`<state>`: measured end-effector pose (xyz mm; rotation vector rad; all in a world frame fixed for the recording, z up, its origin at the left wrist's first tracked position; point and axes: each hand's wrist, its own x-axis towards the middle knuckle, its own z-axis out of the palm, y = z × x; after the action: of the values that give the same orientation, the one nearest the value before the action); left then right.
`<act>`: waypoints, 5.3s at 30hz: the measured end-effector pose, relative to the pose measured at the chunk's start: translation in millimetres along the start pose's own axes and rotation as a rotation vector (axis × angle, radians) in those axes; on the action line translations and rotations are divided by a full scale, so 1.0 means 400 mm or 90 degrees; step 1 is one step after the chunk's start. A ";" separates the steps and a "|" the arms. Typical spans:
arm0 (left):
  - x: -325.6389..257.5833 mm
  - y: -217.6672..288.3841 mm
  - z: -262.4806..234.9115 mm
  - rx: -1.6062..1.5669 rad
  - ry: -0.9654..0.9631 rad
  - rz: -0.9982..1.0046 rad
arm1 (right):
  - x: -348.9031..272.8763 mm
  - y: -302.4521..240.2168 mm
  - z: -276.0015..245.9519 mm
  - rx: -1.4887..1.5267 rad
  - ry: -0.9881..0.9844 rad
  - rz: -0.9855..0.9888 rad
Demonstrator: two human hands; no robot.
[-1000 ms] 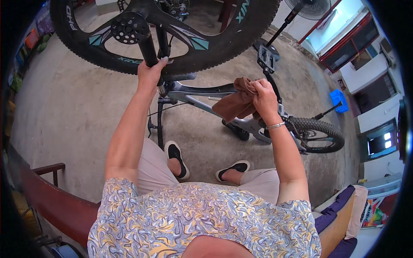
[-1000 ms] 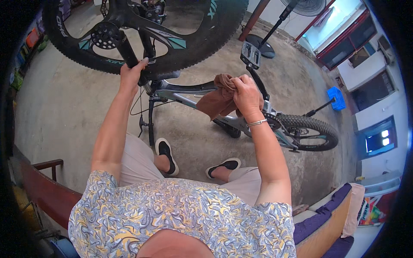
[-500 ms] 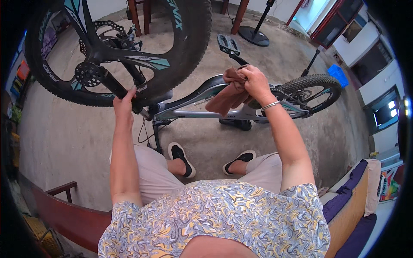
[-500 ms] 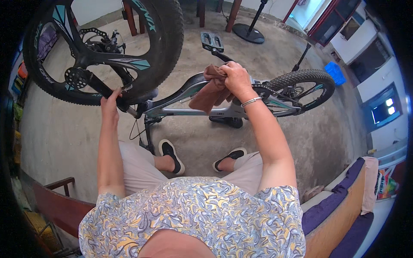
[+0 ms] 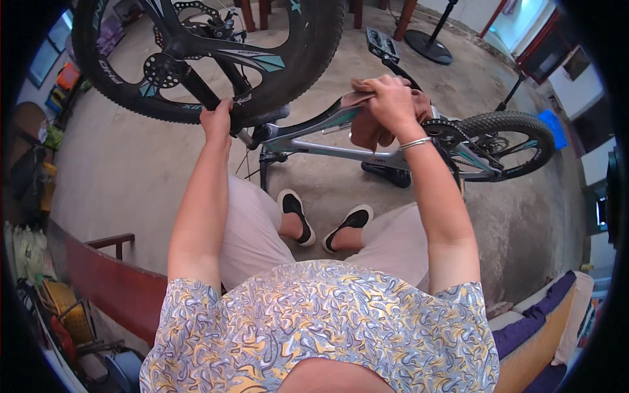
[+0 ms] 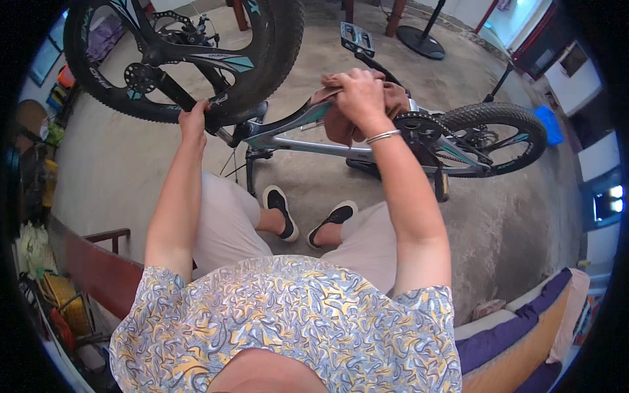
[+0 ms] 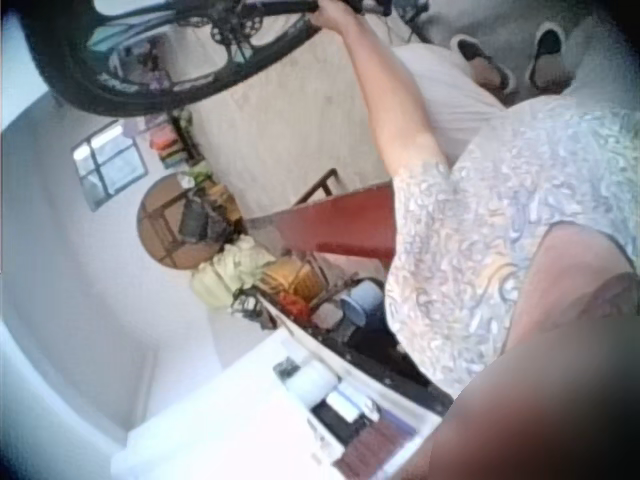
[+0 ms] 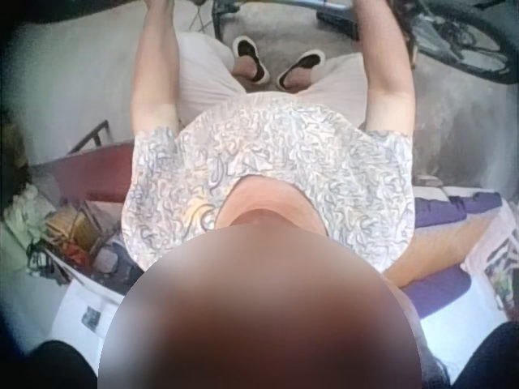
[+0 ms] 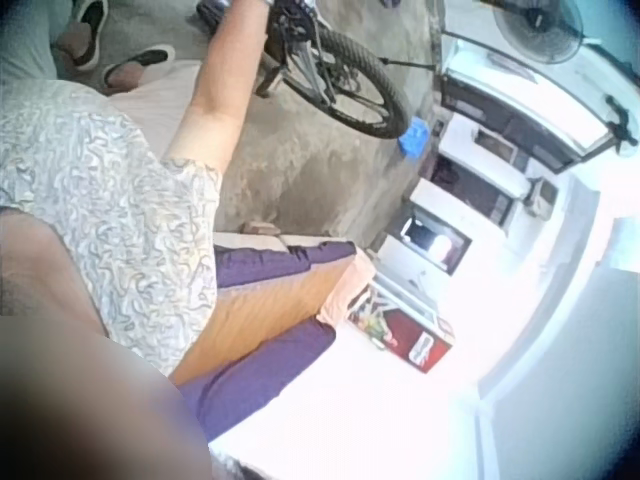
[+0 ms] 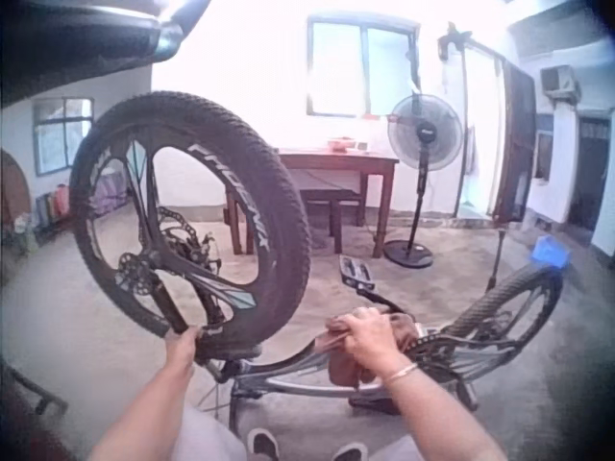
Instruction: Cleaning and wiping down parts of a bicycle with a cloth.
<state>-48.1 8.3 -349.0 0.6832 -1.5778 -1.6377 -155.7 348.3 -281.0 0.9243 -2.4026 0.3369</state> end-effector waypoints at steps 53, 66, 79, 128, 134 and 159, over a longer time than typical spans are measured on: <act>-0.766 0.198 -0.652 0.808 -0.275 0.186 | -0.017 -0.398 0.550 -0.012 -0.222 -0.156; -0.647 0.182 -0.659 0.772 -0.333 0.163 | -0.002 -0.302 0.460 -0.028 -0.272 -0.236; -0.457 0.223 -0.670 0.767 -0.301 0.093 | -0.019 -0.281 0.465 0.009 -0.217 -0.236; -0.287 0.203 0.028 0.512 -0.898 0.326 | -0.033 -0.019 -0.082 -0.187 -0.054 0.136; -0.240 0.144 0.026 0.613 -0.830 0.235 | -0.037 0.080 -0.159 -0.180 -0.186 0.198; -0.290 0.055 0.017 0.580 -0.711 0.138 | -0.036 0.031 -0.117 -0.074 -0.228 0.317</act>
<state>16.8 106.8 -340.3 -0.1088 -3.1313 -1.0622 -136.8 384.3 -251.2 0.3410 -2.9377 0.2196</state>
